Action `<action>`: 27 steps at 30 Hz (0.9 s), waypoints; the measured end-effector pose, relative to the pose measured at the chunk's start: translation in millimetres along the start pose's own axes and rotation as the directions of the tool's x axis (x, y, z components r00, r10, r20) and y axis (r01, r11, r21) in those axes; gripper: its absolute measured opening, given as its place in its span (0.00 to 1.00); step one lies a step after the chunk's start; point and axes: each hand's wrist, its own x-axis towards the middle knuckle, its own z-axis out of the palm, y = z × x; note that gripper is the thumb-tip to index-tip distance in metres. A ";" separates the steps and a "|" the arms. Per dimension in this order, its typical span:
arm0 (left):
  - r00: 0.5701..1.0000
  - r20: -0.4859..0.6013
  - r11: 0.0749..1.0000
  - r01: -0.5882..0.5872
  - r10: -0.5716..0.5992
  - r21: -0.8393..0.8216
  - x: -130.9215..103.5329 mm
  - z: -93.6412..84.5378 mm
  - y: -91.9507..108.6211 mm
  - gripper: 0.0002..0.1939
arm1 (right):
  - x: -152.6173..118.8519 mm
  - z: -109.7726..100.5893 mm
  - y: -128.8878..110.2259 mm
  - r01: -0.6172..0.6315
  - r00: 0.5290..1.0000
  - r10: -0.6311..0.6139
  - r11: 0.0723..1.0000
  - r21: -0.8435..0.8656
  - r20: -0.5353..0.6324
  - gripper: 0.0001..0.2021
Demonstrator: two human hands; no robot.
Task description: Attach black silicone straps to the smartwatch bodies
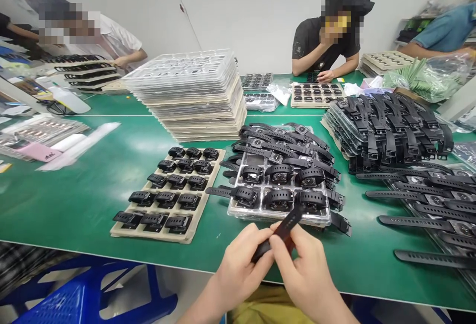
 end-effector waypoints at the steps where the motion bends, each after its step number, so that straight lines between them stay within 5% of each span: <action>1: 0.999 0.009 0.999 -0.041 0.041 0.018 0.0 0.4 -0.3 0.16 | -2.8 3.3 3.1 -0.055 0.998 0.057 0.996 0.071 -0.020 0.14; 6: 0.979 -0.006 0.977 -0.205 0.205 -0.061 -0.5 4.9 -2.1 0.19 | -6.6 14.5 4.4 -0.202 0.959 0.260 0.901 0.384 -0.107 0.19; 13: 0.928 -0.153 0.933 -0.311 0.339 0.181 -0.3 10.9 -6.9 0.16 | -8.3 16.5 -3.3 -0.271 0.926 0.355 0.860 0.432 -0.126 0.21; 15: 0.925 -0.183 0.935 -0.301 0.334 0.189 -1.5 12.5 -7.8 0.17 | -7.3 13.5 -1.1 -0.225 0.951 0.284 0.906 0.359 -0.121 0.19; 18: 0.957 -0.193 0.975 -0.221 0.217 -0.002 -3.0 14.0 -7.9 0.13 | -2.1 6.1 1.8 0.077 0.996 -0.070 0.990 0.116 -0.055 0.13; 21: 0.979 -0.203 0.951 -0.040 -0.024 -0.308 -2.4 16.3 -7.1 0.08 | 3.5 1.2 1.7 0.349 0.934 -0.344 0.936 -0.042 0.097 0.21; 27: 0.941 -0.307 0.855 -0.039 -0.143 -0.517 -0.2 23.8 -8.1 0.12 | 3.5 0.3 -2.2 0.389 0.917 -0.374 0.915 -0.109 0.142 0.28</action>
